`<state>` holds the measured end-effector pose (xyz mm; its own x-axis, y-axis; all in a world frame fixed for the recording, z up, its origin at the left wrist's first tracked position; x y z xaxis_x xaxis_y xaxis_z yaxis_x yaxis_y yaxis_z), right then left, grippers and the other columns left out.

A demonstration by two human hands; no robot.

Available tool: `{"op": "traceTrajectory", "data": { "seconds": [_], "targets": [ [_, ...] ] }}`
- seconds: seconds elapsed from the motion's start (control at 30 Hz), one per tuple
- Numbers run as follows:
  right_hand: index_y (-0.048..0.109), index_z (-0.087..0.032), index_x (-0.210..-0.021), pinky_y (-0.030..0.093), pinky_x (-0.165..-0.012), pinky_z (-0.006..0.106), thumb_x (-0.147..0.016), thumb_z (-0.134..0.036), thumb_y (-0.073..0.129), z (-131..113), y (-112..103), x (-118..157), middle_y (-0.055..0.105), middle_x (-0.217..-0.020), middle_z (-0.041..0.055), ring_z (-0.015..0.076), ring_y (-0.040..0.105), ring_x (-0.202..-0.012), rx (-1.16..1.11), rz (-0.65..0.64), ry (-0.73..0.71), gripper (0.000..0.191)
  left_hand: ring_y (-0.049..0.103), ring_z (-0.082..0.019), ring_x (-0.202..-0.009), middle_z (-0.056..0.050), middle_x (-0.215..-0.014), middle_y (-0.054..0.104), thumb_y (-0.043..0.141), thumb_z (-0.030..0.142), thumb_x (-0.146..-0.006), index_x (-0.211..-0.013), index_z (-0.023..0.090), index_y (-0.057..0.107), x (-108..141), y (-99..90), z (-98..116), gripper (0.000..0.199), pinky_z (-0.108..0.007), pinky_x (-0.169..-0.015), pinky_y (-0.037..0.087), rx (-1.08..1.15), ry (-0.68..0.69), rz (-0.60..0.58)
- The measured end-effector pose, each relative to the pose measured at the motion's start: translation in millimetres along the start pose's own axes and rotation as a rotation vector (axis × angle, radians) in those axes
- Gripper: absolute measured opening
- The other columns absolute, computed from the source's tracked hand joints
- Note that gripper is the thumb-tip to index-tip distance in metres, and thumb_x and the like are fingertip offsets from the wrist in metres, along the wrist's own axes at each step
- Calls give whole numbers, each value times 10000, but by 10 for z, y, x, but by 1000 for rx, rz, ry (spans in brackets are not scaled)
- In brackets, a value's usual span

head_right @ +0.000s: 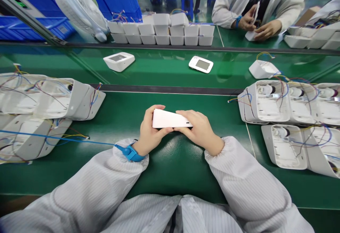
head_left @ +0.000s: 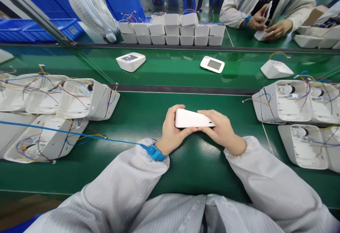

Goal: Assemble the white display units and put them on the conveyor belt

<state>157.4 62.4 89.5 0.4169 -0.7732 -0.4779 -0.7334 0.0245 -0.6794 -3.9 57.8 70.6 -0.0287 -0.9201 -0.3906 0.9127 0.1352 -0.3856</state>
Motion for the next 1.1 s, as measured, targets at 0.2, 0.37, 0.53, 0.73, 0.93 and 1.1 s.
{"op": "traceTrajectory", "data": {
  "seconds": [0.2, 0.37, 0.53, 0.73, 0.93, 1.1],
  "targets": [
    [619, -194, -1142, 505, -716, 348, -933, -595, 471, 538, -196, -9, 713, -983, 94, 242, 670, -812, 101, 74, 187, 476, 356, -311, -1422, -167, -1537, 338, 700, 419, -828, -1480, 241, 258, 42, 117, 50, 808, -482, -1129, 364, -15, 120, -50],
    [653, -181, -885, 445, -546, 300, -953, -641, 351, 1112, -260, 66, 640, -638, 23, 188, 578, -549, -44, 185, 550, 555, 413, -277, -1381, -139, -1474, 420, 618, 291, -881, -1382, 249, 407, 12, 200, 23, 545, -479, -1084, 427, -15, 75, -101],
    [545, -186, -644, 379, -435, 251, -866, -730, 437, 1422, -102, -212, 557, -538, 9, 132, 497, -460, -332, 327, 712, 598, 479, -258, -1311, -132, -1393, 491, 602, 232, -870, -1307, 228, 481, -34, 230, 44, 454, -456, -1054, 462, 34, 91, -96],
    [661, -152, -896, 531, -612, 287, -950, -564, 401, 1426, 546, -1227, 684, -715, 60, 152, 634, -596, -291, 130, 590, 490, 525, -243, -1254, -122, -1334, 533, 595, 193, -861, -1241, 217, 545, -43, 211, 27, 383, -441, -1041, 474, 66, 99, -86],
    [660, -113, -1159, 397, -1039, 423, -837, -281, 621, 1598, 559, -1804, 651, -1217, 158, 302, 557, -1178, 93, 35, 475, 366, 578, -226, -1183, -118, -1237, 590, 601, 187, -851, -1122, 200, 610, -72, 186, 21, 271, -429, -1044, 469, 88, 89, -80],
    [602, -133, -1254, 357, -1026, 499, -845, -336, 647, 1916, 307, -1783, 573, -1315, 200, 356, 463, -1264, 332, 42, 506, 459, 593, -224, -1152, -117, -1212, 606, 600, 195, -848, -1085, 192, 632, -78, 182, 31, 239, -418, -1021, 482, 110, 81, -85]
  ]
}}
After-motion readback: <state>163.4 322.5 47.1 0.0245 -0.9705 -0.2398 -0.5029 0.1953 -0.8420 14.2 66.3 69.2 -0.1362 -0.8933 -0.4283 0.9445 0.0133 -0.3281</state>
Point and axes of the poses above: each hand's wrist, its own x-axis away from the middle knuckle, its own y-axis out of the palm, z = x × y, the point moved 9 cm from there along -x, towards the middle knuckle
